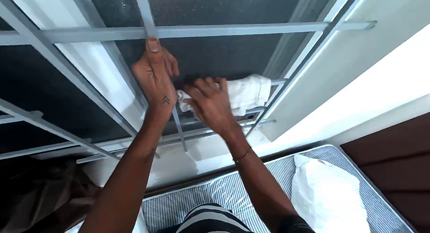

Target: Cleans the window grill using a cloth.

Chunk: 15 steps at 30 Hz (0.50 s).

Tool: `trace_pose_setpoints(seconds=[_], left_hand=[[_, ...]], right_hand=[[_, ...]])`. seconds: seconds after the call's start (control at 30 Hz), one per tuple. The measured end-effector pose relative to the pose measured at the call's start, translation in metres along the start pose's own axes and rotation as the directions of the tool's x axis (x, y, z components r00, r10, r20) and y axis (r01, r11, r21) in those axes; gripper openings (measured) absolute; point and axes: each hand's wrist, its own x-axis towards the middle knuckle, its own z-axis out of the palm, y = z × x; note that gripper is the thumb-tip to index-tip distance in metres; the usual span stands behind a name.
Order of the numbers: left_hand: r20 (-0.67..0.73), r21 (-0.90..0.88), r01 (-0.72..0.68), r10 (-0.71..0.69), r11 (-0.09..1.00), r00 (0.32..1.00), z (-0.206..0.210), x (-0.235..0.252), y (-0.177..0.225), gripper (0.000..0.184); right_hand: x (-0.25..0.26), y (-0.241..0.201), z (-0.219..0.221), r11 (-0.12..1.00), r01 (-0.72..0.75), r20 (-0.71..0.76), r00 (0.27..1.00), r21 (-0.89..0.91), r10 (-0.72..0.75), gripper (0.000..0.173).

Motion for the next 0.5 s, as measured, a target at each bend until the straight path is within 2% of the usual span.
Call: trace_pose_setpoints(seconds=[0.07,0.17,0.33,0.4,0.5], left_hand=[[0.006,0.019,0.030,-0.030,0.999,1.000,-0.001,-0.002,0.006,0.050],[0.073,0.160,0.179,-0.192,0.971,0.979,-0.007,-0.010,0.039,0.051],[0.005,0.055,0.016,-0.016,0.998,1.000,-0.005,0.000,0.002,0.050],[-0.008,0.038,0.012,-0.012,0.999,1.000,-0.003,0.000,0.001,0.050],[-0.019,0.033,0.027,-0.027,0.999,0.999,-0.002,-0.001,0.003,0.049]], right_hand=[[0.004,-0.014,0.008,1.000,0.021,-0.001,1.000,0.000,-0.021,0.026],[0.002,-0.006,0.005,0.998,0.069,0.012,0.998,0.001,-0.069,0.031],[-0.019,0.034,-0.015,0.992,-0.056,-0.008,0.998,-0.110,0.056,0.040],[-0.028,0.050,-0.023,0.976,-0.124,-0.016,0.992,-0.177,0.123,0.046],[-0.039,0.075,-0.034,0.930,-0.237,-0.055,0.971,-0.279,0.231,0.066]])
